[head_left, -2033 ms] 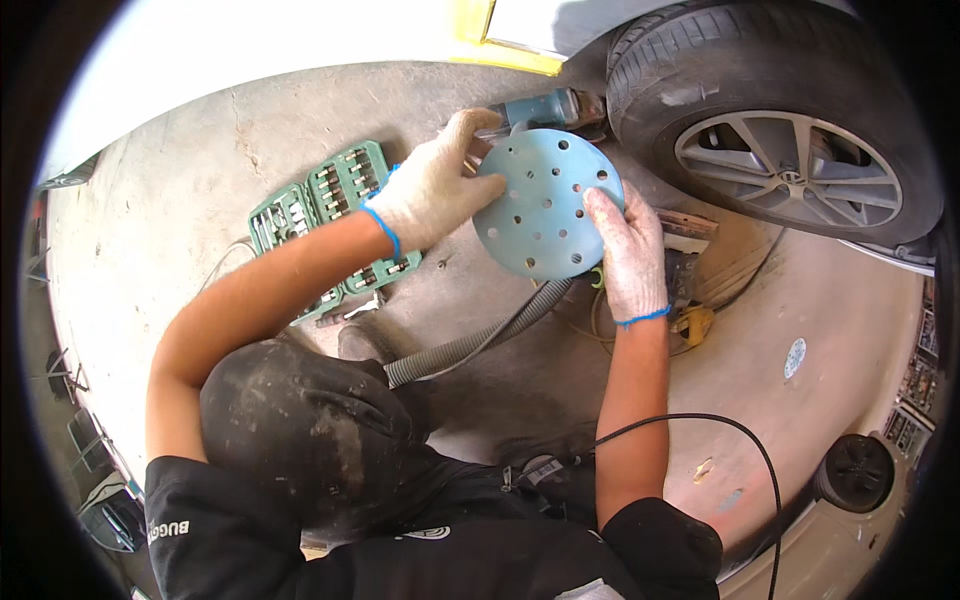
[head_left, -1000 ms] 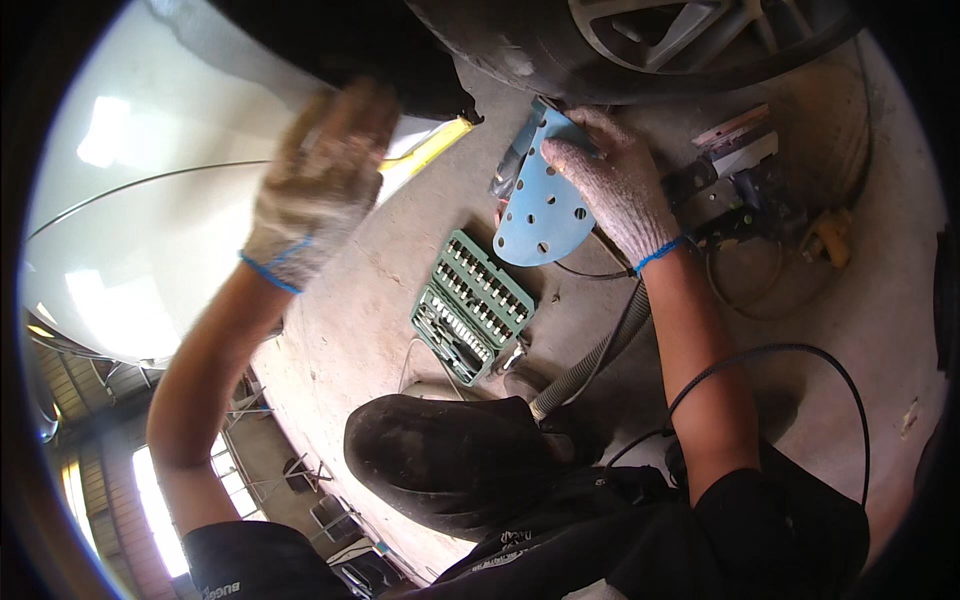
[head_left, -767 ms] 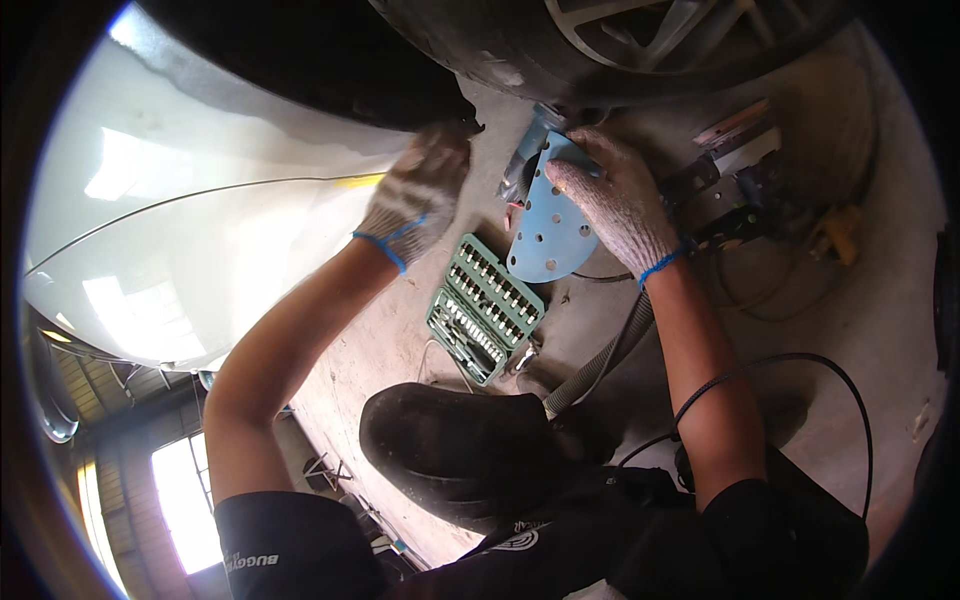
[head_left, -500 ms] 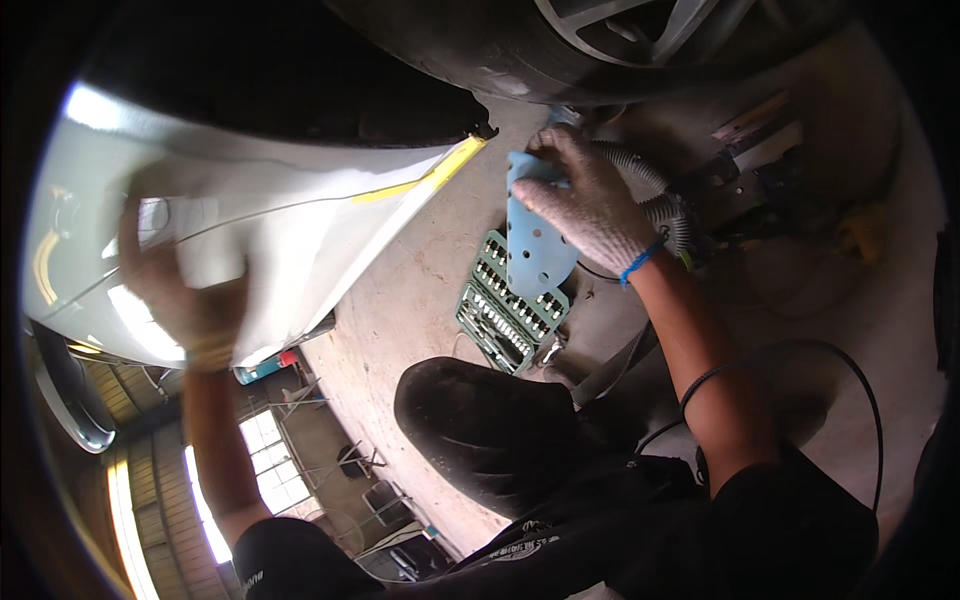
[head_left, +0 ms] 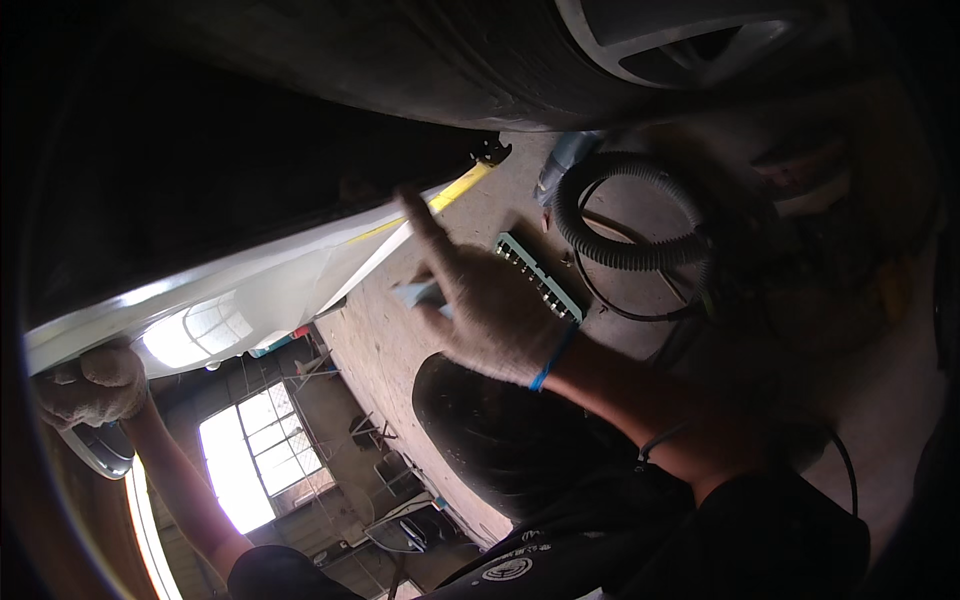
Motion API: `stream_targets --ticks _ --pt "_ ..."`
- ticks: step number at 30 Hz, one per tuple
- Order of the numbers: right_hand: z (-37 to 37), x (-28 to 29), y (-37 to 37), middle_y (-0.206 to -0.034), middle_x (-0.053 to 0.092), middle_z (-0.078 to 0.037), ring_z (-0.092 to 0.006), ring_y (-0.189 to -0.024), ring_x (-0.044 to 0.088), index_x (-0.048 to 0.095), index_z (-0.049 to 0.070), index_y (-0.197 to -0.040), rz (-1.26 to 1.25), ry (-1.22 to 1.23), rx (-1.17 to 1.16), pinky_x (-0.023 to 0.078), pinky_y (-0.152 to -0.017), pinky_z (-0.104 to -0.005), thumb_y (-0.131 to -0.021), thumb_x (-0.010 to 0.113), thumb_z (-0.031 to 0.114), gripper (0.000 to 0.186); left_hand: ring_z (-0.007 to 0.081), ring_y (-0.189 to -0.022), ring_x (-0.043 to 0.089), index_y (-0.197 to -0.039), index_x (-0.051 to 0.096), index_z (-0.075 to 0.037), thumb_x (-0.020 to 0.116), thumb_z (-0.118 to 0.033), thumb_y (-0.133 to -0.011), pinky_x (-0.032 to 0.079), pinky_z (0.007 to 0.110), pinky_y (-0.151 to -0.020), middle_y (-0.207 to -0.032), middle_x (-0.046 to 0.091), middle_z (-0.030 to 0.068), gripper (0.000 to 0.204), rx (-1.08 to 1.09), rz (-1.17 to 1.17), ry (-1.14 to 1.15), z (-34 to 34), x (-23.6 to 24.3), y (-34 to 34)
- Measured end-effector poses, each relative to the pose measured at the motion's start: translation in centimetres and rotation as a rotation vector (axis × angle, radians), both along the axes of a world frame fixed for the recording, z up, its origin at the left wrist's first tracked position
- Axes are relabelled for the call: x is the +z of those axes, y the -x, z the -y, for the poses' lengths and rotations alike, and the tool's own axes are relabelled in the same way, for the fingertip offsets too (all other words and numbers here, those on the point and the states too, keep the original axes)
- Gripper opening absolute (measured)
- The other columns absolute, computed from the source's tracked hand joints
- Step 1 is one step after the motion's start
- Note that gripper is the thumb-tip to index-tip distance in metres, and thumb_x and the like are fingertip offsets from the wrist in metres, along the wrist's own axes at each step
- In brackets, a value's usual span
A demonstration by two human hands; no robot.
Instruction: The person sands the wheel arch area of a white car using a power sander and a hand sanding block. They switch between tools and sanding pads to smooth the surface around the wheel well.
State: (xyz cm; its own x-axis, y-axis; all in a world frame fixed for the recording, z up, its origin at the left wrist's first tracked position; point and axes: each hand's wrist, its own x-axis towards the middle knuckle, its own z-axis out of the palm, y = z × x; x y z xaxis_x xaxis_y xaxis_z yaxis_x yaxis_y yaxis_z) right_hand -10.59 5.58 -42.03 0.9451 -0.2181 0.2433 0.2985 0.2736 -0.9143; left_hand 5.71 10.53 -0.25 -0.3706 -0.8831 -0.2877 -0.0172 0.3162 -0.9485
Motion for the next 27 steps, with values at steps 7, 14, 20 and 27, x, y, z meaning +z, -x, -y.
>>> stream_targets --ticks 7,14,20,27 --pt "-0.9 0.4 -0.5 -0.072 0.056 -0.007 -0.0147 -0.062 0.061 0.0 0.014 -0.156 0.056 0.063 -0.209 0.059 -0.06 -0.0282 -0.087 0.066 0.007 0.096 0.0292 -0.067 0.062 -0.118 0.044 0.003 0.038 -0.038 -0.096 0.054 0.039 -0.052 -0.094 0.06 0.0189 0.048 0.002 0.011 -0.003 -0.3 0.2 0.5" --pt "-0.3 -4.8 -1.5 -0.08 0.065 -0.016 -0.0215 -0.063 0.066 0.003 0.012 -0.155 -0.134 0.141 -0.117 0.06 -0.061 -0.0348 -0.087 0.063 0.012 0.091 0.0297 -0.067 0.062 -0.121 0.042 0.003 0.035 -0.039 -0.097 0.053 0.04 -0.052 -0.095 0.059 0.0192 0.049 -0.009 0.011 -0.002 -0.1 0.0 0.7" --pt "-0.6 -5.5 -1.7 -0.07 0.065 -0.014 -0.025 -0.057 0.064 0.004 0.011 -0.156 -0.177 0.186 -0.112 0.058 -0.061 -0.0394 -0.086 0.065 0.015 0.092 0.0301 -0.068 0.061 -0.123 0.04 0.003 0.033 -0.04 -0.097 0.053 0.041 -0.052 -0.096 0.058 0.0195 0.05 -0.006 0.059 -0.015 0.6 -0.6 2.1" --pt "1.3 0.2 0.1 -0.089 0.067 -0.019 -0.0264 -0.08 0.069 0.007 0.01 -0.156 0.008 0.142 -0.096 0.059 -0.07 -0.0369 -0.088 0.064 0.011 0.089 0.0329 -0.088 0.061 -0.132 0.039 0.004 0.028 -0.042 -0.1 0.052 0.044 -0.068 -0.119 0.052 0.0253 0.057 0.025 0.027 0.179 -0.3 -3.1 2.5"
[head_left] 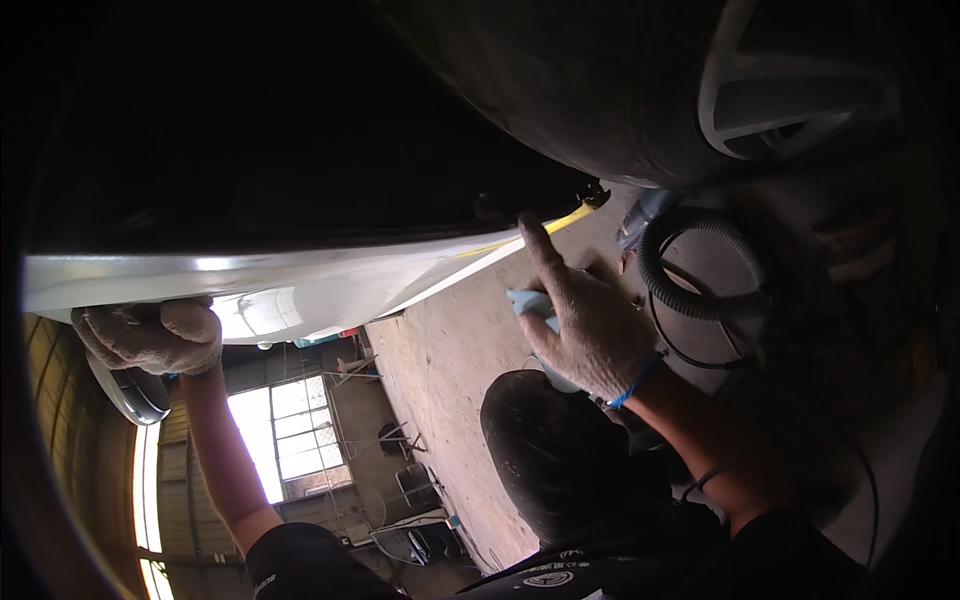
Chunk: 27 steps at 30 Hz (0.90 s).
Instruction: The person sands the wheel arch area of a white car using a power sander and a hand sanding block. They switch between tools and sanding pads to smooth the surface around the wheel well.
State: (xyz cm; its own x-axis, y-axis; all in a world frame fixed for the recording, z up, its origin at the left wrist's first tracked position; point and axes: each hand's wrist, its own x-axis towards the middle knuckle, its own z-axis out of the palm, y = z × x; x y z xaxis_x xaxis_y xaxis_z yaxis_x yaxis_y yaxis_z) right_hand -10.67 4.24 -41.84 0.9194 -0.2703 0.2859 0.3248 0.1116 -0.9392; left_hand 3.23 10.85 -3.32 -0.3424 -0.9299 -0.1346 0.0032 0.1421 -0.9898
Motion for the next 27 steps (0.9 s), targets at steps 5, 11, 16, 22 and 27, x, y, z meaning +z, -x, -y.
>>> stream_targets --ticks 5,11,16,22,27 --pt "0.7 3.1 0.5 -0.094 0.067 -0.016 -0.0255 -0.086 0.069 0.005 0.009 -0.156 0.058 -0.159 0.148 0.056 -0.084 -0.0365 -0.085 0.069 0.006 0.096 0.0342 -0.115 0.052 -0.135 0.039 0.003 0.026 -0.043 -0.1 0.049 0.047 -0.086 -0.13 0.048 0.0229 0.06 0.008 -0.004 0.076 -0.6 -0.6 0.1" --pt "0.8 7.0 -0.1 -0.071 0.06 -0.008 -0.017 -0.063 0.063 -0.007 0.006 -0.154 0.338 -0.247 0.059 0.059 -0.06 -0.0317 -0.088 0.065 0.007 0.097 0.0356 -0.127 0.045 -0.139 0.037 0.003 0.026 -0.045 -0.098 0.043 0.049 -0.097 -0.138 0.044 0.024 0.064 0.041 -0.093 0.111 -1.9 0.0 -0.6" --pt "2.5 10.8 -0.1 -0.072 0.06 -0.009 -0.018 -0.061 0.062 -0.003 0.002 -0.153 0.429 -0.337 0.08 0.056 -0.057 -0.032 -0.087 0.063 0.004 0.093 0.0365 -0.133 0.039 -0.14 0.037 0.004 0.027 -0.048 -0.097 0.038 0.049 -0.105 -0.141 0.04 0.0268 0.069 -0.027 -0.038 0.107 -2.0 -1.0 -0.8" --pt "2.3 9.9 -0.6 -0.073 0.06 -0.009 -0.0168 -0.063 0.062 -0.004 0.004 -0.154 0.415 -0.279 0.113 0.057 -0.058 -0.0295 -0.088 0.064 0.005 0.095 0.0372 -0.132 0.039 -0.14 0.037 0.005 0.026 -0.046 -0.097 0.038 0.05 -0.106 -0.141 0.04 0.0261 0.068 -0.023 -0.02 0.107 -2.1 -1.1 -0.7" --pt "2.7 10.6 -0.3 -0.073 0.061 -0.012 -0.0184 -0.06 0.063 -0.008 0.001 -0.152 0.405 -0.407 0.182 0.055 -0.053 -0.0301 -0.088 0.065 0.006 0.098 0.0375 -0.128 0.043 -0.139 0.037 0.005 0.026 -0.043 -0.097 0.041 0.051 -0.103 -0.138 0.043 0.0256 0.065 -0.07 -0.057 0.153 -1.2 -3.1 -1.3"
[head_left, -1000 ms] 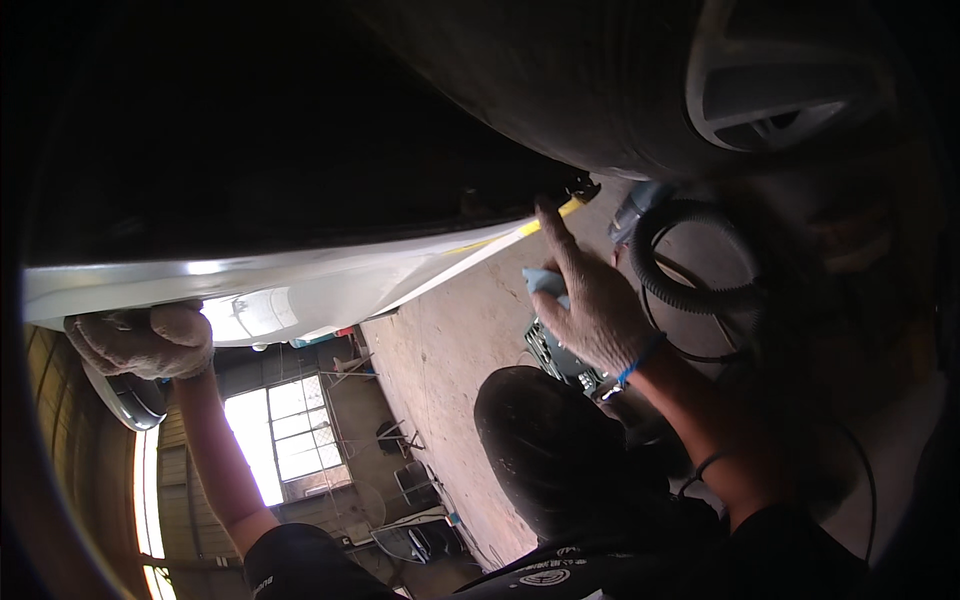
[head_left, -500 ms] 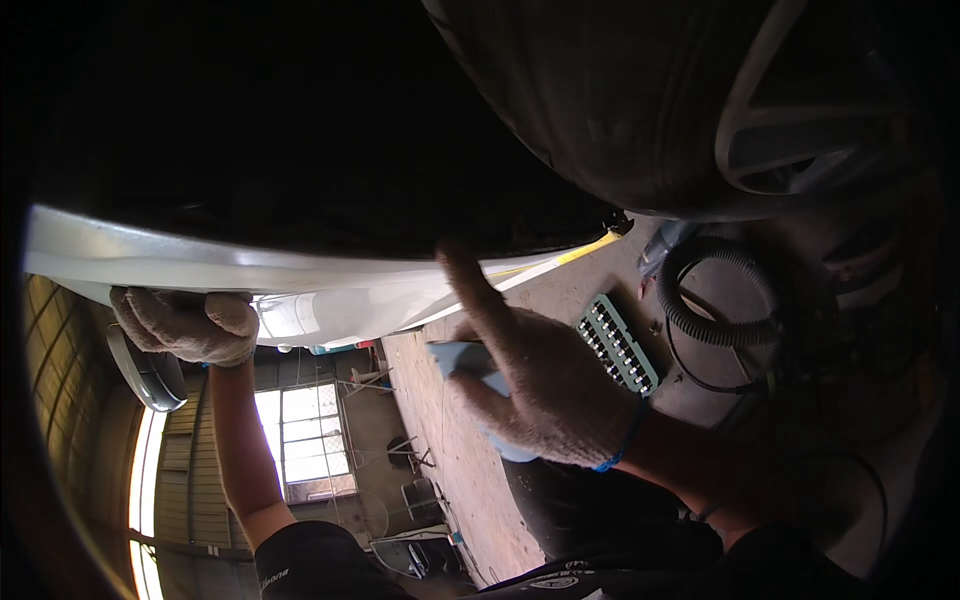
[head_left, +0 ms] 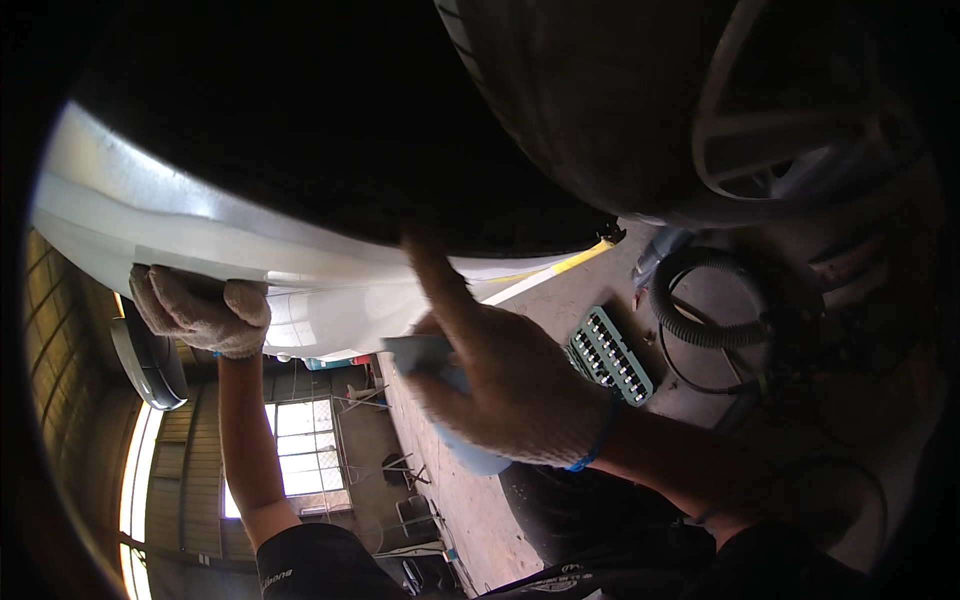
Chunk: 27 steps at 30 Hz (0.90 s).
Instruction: The person sands the wheel arch area of a white car using a power sander and a hand sanding block. They switch between tools and sanding pads to smooth the surface around the wheel well.
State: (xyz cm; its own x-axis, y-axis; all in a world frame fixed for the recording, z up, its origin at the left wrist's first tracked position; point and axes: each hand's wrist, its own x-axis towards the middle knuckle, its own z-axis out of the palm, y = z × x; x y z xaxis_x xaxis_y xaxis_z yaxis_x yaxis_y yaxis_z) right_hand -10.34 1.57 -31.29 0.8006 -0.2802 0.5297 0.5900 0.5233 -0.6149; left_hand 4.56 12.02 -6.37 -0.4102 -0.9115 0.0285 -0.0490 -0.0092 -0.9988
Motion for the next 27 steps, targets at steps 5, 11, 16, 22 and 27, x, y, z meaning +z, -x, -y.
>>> stream_targets --ticks 5,11,16,22,27 --pt "1.0 3.9 0.3 -0.071 0.061 -0.015 -0.0231 -0.059 0.063 -0.008 -0.003 -0.151 0.082 -0.082 -0.092 0.055 -0.055 -0.0341 -0.087 0.063 0.005 0.096 0.0365 -0.124 0.047 -0.136 0.043 0.005 0.027 -0.043 -0.097 0.043 0.05 -0.101 -0.135 0.045 0.0257 0.064 0.008 0.048 -0.003 -0.3 1.6 0.7" --pt "-2.1 -1.0 -0.4 -0.071 0.06 -0.01 -0.0205 -0.059 0.062 -0.007 0.001 -0.152 -0.18 0.112 -0.034 0.056 -0.055 -0.0318 -0.088 0.064 0.01 0.096 0.0364 -0.119 0.051 -0.135 0.046 0.005 0.028 -0.043 -0.096 0.046 0.05 -0.098 -0.132 0.048 0.0244 0.064 0.023 0.038 0.024 -0.4 0.8 1.0" --pt "-3.9 -8.1 -1.4 -0.087 0.066 -0.019 -0.0328 -0.074 0.069 -0.011 0.01 -0.153 -0.448 0.492 -0.218 0.059 -0.068 -0.0417 -0.084 0.065 0.01 0.103 0.0356 -0.117 0.053 -0.131 0.051 0.004 0.032 -0.042 -0.095 0.048 0.047 -0.097 -0.128 0.052 0.0215 0.061 -0.023 0.003 0.034 0.5 1.2 0.8" --pt "-4.0 -12.6 -0.9 -0.082 0.066 -0.023 -0.0365 -0.074 0.067 0.006 0.01 -0.154 -0.828 0.575 -0.143 0.055 -0.071 -0.0455 -0.083 0.062 0.019 0.091 0.0395 -0.117 0.054 -0.13 0.052 0.003 0.042 -0.041 -0.096 0.05 0.047 -0.095 -0.127 0.055 0.0247 0.057 -0.247 -0.28 0.09 2.5 -2.5 -0.1" --pt "-4.8 -20.1 2.1 -0.104 0.066 -0.017 -0.0294 -0.097 0.065 0.051 0.002 -0.132 -0.758 0.579 -0.147 0.051 -0.087 -0.0375 -0.077 0.065 0.016 0.058 0.0385 -0.111 0.059 -0.137 0.048 -0.002 0.043 -0.043 -0.096 0.055 0.042 -0.084 -0.131 0.054 0.0186 0.059 -0.206 -0.353 0.206 3.1 -15.1 0.5"
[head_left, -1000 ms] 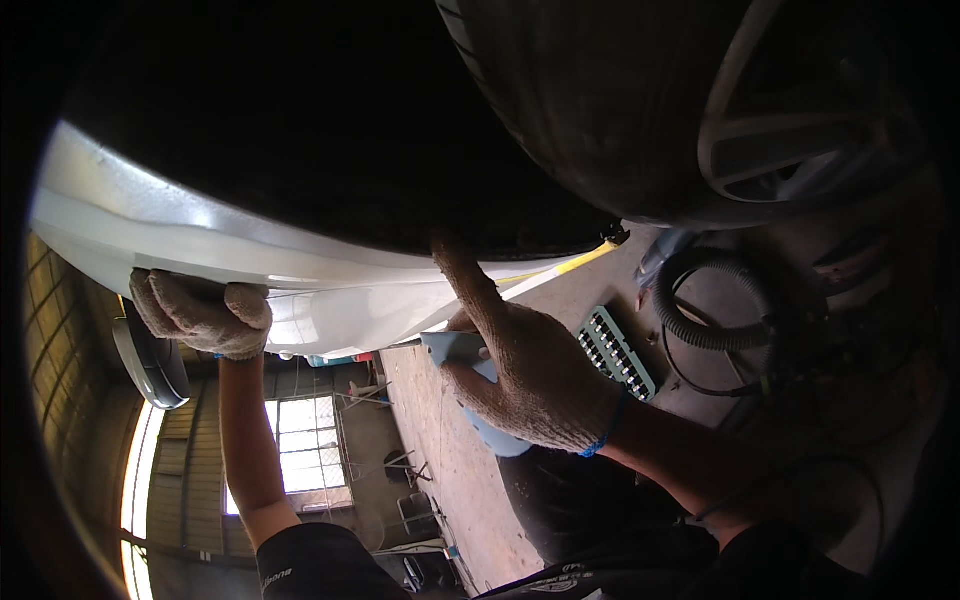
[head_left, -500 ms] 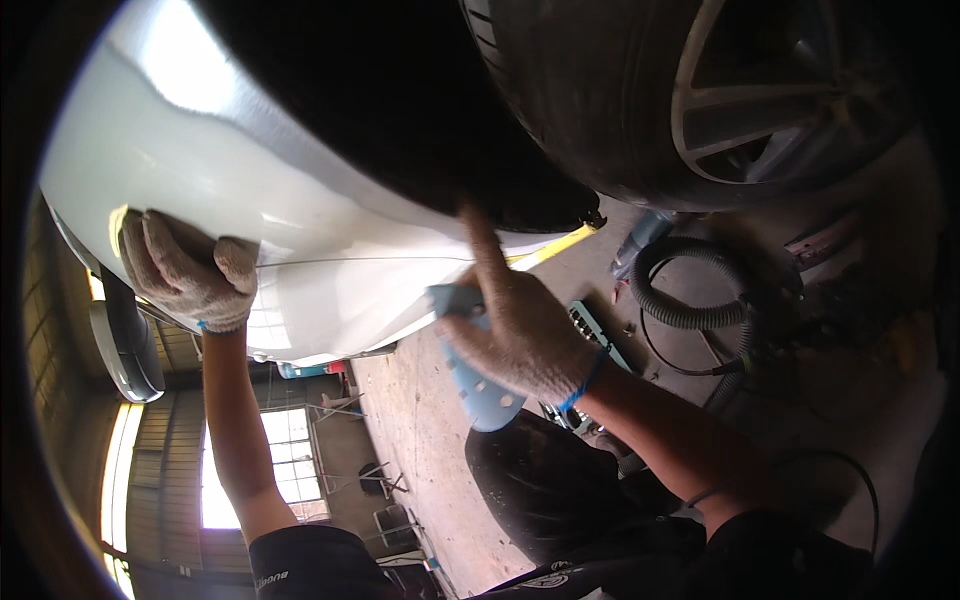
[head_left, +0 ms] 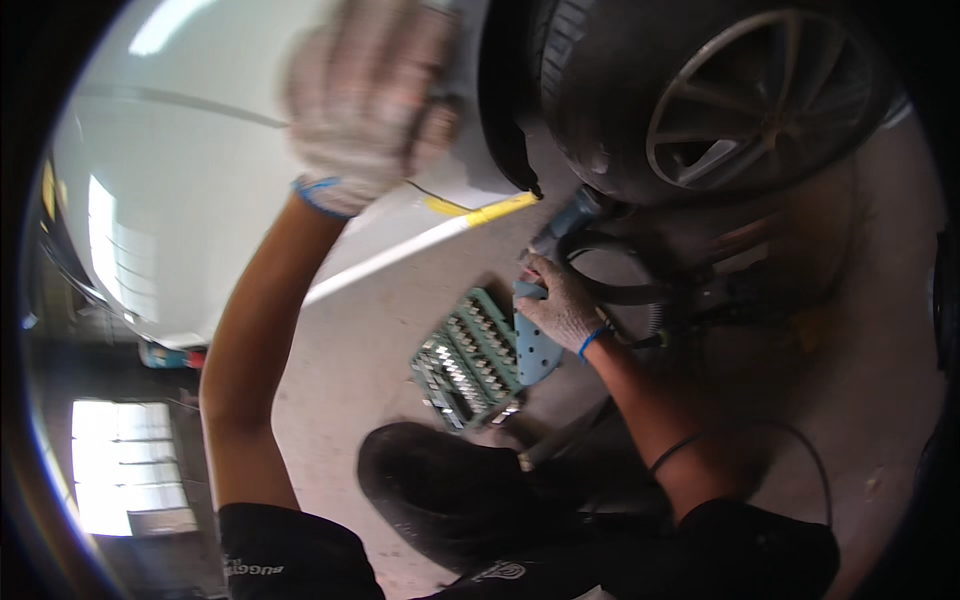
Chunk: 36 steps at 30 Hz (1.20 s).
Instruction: The person sands the wheel arch area of a white car using a power sander and a hand sanding block. They switch between tools and sanding pads to smooth the surface around the wheel well.
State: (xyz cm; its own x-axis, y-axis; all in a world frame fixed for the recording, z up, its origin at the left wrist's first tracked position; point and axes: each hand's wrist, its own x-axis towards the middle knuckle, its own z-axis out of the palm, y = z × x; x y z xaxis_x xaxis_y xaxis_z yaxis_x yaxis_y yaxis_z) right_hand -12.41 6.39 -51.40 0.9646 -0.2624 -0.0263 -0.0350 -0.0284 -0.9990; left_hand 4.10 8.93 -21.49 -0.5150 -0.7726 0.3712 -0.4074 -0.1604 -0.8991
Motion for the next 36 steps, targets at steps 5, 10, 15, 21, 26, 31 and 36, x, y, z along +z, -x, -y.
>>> stream_targets --ticks 5,10,15,21,26,31,36 --pt "1.2 3.0 2.5 -0.098 0.067 -0.017 -0.029 -0.095 0.065 0.064 -0.001 -0.107 -0.009 0.01 0.006 0.05 -0.085 -0.0364 -0.079 0.069 0.017 0.033 0.0268 -0.126 0.051 -0.142 0.04 -0.008 0.051 -0.033 -0.093 0.034 0.04 -0.114 -0.137 0.052 0.0095 0.057 0.408 0.519 0.07 -6.0 -15.5 -3.2" --pt "3.3 6.1 3.5 -0.095 0.069 -0.015 -0.0239 -0.086 0.066 0.065 0.0 -0.107 -0.058 0.13 -0.105 0.052 -0.08 -0.0344 -0.081 0.068 0.015 0.03 0.0197 -0.115 0.058 -0.11 0.066 -0.008 0.062 -0.027 -0.084 0.032 0.038 -0.114 -0.107 0.067 0.0073 0.033 0.564 -0.829 -0.781 -7.1 -18.9 4.8" --pt "3.4 9.6 3.4 -0.088 0.068 -0.007 -0.0115 -0.076 0.063 0.065 -0.001 -0.106 0.028 0.216 -0.11 0.052 -0.07 -0.0293 -0.085 0.067 0.012 0.025 0.0298 -0.11 0.062 -0.124 0.056 -0.004 0.063 -0.025 -0.079 0.043 0.044 -0.102 -0.108 0.067 0.0159 0.05 0.445 -2.022 -0.338 -11.4 -21.9 10.4" --pt "2.2 10.5 1.0 -0.095 0.066 0.0 -0.0058 -0.083 0.058 0.065 0.003 -0.107 0.021 0.051 -0.098 0.05 -0.075 -0.0219 -0.089 0.068 0.008 0.019 0.0178 -0.111 0.058 -0.131 0.052 0.001 0.052 -0.014 -0.092 0.043 0.032 -0.101 -0.115 0.064 0.0121 0.042 -0.134 -2.916 -0.065 -13.3 -21.7 12.6" --pt "1.3 9.6 0.2 -0.097 0.064 -0.003 -0.0092 -0.085 0.06 0.062 0.001 -0.107 0.132 0.059 -0.121 0.052 -0.075 -0.0241 -0.089 0.069 0.009 0.021 0.0175 -0.103 0.059 -0.131 0.05 0.002 0.059 -0.039 -0.093 0.046 0.033 -0.093 -0.109 0.062 0.0108 0.057 -0.14 -2.942 0.141 -13.4 -21.9 13.1" --pt "1.2 9.0 0.2 -0.115 0.062 -0.008 -0.0163 -0.107 0.058 0.054 0.005 -0.129 -0.022 -0.325 0.026 0.048 -0.093 -0.0318 -0.091 0.064 0.017 0.041 0.0129 -0.093 0.058 -0.126 0.054 0.003 0.061 -0.034 -0.095 0.049 0.031 -0.084 -0.103 0.064 0.0077 0.049 0.057 -2.764 0.195 -13.1 -22.2 13.1" --pt "0.9 8.8 1.2 -0.12 0.06 -0.015 -0.0255 -0.111 0.06 0.048 0.006 -0.135 -0.058 -0.558 0.18 0.049 -0.098 -0.0386 -0.09 0.059 0.029 0.051 0.0131 -0.09 0.062 -0.12 0.062 0.0 0.056 -0.055 -0.094 0.05 0.028 -0.08 -0.101 0.067 0.0079 0.061 0.026 -3.093 0.25 -13.7 -21.9 13.3"
